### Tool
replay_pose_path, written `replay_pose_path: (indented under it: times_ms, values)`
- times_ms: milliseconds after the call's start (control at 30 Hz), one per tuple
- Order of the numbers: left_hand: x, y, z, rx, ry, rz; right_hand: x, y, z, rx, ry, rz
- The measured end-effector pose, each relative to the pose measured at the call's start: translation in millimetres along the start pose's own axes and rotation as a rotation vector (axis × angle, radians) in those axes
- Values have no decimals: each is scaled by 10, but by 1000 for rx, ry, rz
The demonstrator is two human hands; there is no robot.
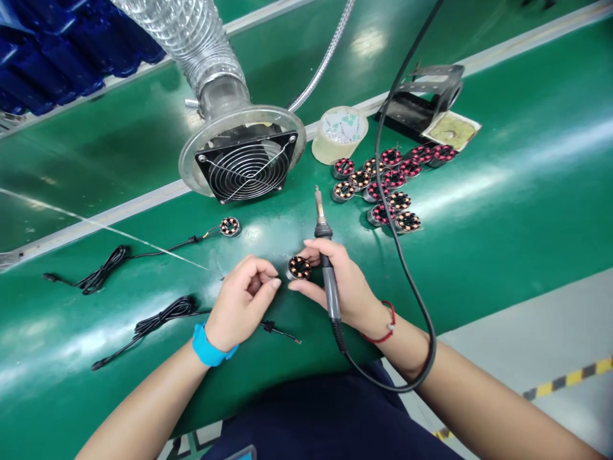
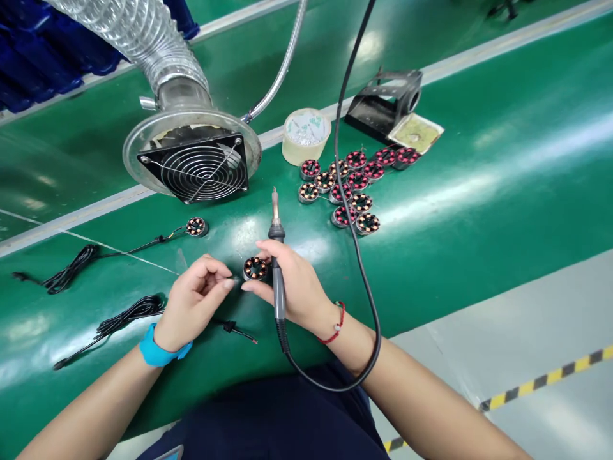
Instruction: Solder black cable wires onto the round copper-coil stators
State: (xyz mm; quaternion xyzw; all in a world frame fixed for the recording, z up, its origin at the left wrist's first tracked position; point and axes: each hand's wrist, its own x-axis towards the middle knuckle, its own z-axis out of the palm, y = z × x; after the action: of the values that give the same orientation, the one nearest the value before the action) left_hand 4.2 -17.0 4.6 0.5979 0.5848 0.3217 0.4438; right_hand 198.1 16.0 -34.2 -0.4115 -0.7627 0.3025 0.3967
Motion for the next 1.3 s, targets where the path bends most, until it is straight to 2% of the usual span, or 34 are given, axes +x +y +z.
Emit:
replay_pose_path:
  times_ms: [100,233,333,467,533,633,733,800,867,933,1000,1067,1167,1300]
  values:
    - [-11,-23,45,-58,-90,-36,1,-5,2,17,4,2]
    - [-5,-24,67,-97,-83,-34,11,-31,7,29,23,-42]
    - [0,-10,46,-23,-75,92,5,-31,14,60,5,-53]
    - [23,19,7,79,-79,335,-14,-7,25,133,-59,-44]
    - [39,27,2,78,-70,381,-18,-2,29,144,-90,-29]
    - [73,19,16,10,-5,242,-12,-10,30,134,-112,-11]
    - [116,-14,25,-154,104,-62,7,-26,21,77,-95,-14]
    - [133,-28,13,-249,158,-214,20,-26,13,7,-92,-34]
    - [126,-14,-11,-239,184,-247,25,-11,10,-72,-88,-69]
    - [101,31,-32,-101,142,-170,22,14,14,-143,-90,-105]
    - [80,85,-39,85,22,-89,12,34,24,-204,-123,-118]
    - [82,117,-28,202,-111,-72,5,40,33,-255,-174,-114]
    - [126,97,-12,150,-220,-147,7,29,37,-277,-201,-117]
    - [195,24,-61,-43,-278,-178,18,35,22,-158,-165,-131]
